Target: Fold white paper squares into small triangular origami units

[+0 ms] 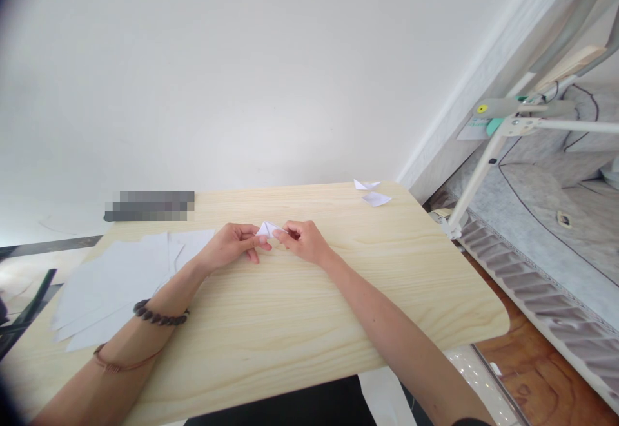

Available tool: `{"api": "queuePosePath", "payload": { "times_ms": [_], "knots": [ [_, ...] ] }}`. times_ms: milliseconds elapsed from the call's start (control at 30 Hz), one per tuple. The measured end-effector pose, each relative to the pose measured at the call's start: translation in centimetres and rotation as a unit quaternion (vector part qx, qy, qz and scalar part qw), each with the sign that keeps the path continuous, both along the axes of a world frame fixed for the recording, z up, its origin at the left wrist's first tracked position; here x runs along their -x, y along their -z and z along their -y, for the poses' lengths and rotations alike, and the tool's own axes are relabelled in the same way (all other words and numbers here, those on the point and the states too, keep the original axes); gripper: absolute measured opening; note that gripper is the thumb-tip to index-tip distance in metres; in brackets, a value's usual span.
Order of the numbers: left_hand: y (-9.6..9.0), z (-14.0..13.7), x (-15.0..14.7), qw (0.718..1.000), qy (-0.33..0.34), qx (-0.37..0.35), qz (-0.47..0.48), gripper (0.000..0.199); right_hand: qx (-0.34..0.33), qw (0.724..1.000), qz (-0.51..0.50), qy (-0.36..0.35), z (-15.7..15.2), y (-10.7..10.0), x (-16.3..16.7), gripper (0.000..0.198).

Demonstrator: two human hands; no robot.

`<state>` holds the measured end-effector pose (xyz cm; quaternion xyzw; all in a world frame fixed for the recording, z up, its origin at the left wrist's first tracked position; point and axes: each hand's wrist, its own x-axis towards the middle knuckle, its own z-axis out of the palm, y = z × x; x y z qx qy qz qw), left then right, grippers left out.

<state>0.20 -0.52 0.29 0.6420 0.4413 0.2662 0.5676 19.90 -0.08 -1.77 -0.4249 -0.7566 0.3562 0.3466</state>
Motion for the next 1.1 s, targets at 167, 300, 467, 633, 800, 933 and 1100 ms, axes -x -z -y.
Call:
{"api": "queuePosePath", "payload": {
  "times_ms": [167, 300, 467, 633, 800, 933, 1100],
  "knots": [
    [0.00, 0.05, 0.11, 1.000, 0.012, -0.005, 0.010, 0.035, -0.002, 1.000, 0.013, -0.011, -0.01, -0.07, -0.10, 0.038],
    [0.06, 0.11, 0.04, 0.999, 0.015, -0.030, 0.000, 0.033, -0.015, 0.999, 0.013, -0.033, 0.04, -0.25, -0.19, 0.036],
    [-0.04, 0.28, -0.23, 0.997, -0.011, -0.076, -0.011, 0.030, -0.025, 0.999, 0.009, -0.046, 0.14, -0.50, -0.26, 0.033],
    [-0.11, 0.34, -0.34, 0.996, -0.028, -0.084, 0.016, 0.033, -0.031, 0.998, 0.019, -0.052, 0.19, -0.36, -0.16, 0.032],
    [0.12, 0.25, -0.28, 0.995, -0.041, -0.087, 0.011, 0.033, -0.036, 0.997, 0.037, -0.061, 0.19, -0.31, -0.14, 0.033],
    [0.11, 0.24, -0.42, 0.997, -0.038, -0.066, 0.016, 0.035, -0.022, 0.997, 0.029, -0.066, 0.18, -0.20, -0.19, 0.031],
    [-0.22, 0.32, -0.38, 0.999, -0.012, -0.048, -0.009, 0.038, -0.010, 0.999, -0.006, -0.035, 0.18, -0.14, -0.30, 0.028]
  ]
}}
